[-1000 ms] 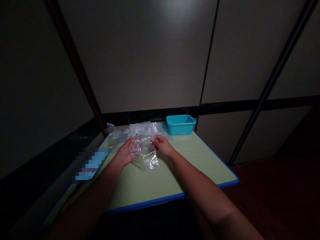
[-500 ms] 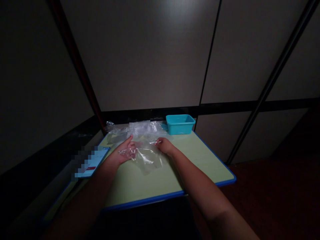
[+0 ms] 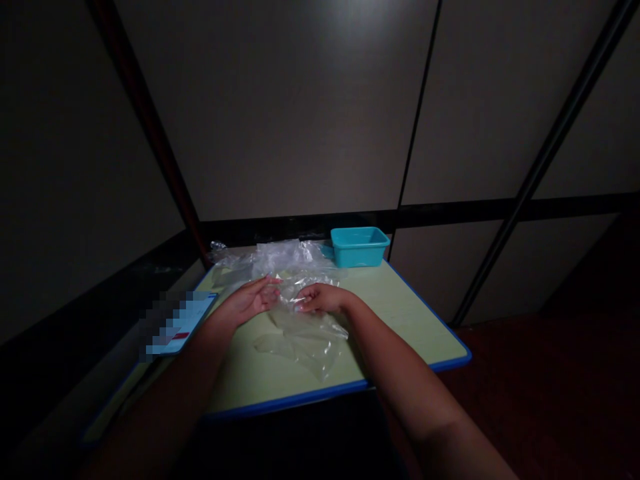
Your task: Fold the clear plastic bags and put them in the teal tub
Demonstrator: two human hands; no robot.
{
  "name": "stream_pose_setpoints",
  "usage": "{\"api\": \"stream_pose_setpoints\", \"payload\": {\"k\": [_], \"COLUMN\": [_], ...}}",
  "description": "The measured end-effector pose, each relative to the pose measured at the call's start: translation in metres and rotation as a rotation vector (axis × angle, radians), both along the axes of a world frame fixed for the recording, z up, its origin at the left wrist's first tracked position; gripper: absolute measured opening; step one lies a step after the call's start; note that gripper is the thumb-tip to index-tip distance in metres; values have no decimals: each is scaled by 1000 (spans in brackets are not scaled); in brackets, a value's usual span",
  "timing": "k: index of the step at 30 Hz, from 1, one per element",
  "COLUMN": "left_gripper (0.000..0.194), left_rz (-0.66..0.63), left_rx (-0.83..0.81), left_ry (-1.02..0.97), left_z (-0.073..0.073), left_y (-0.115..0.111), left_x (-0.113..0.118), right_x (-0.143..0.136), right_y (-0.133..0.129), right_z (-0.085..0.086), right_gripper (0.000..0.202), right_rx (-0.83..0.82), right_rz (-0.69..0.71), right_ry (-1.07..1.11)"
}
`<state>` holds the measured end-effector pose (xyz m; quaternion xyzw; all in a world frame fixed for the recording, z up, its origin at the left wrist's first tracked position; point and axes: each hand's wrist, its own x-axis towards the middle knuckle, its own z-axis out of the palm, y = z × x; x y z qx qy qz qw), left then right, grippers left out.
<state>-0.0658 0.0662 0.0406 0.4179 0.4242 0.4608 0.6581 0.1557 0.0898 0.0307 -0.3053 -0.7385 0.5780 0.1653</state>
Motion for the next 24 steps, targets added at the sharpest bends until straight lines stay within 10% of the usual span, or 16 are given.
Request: {"api": "stream_pose_setpoints", "payload": {"k": [17,24], "left_gripper": [41,32], "left_rz": [-171,-24], "left_rx": [211,295], "left_ry": [-39,309], "left_z": [4,8], "left_y": [-1,-9], "left_x": [4,3], "right_x": [-3,-6], "right_y": [11,9], "right_z": [-13,-11], "right_gripper": [19,14], "right_rx": [282,328], "right_rz": [-174,-177], "right_ry": [-88,-254]}}
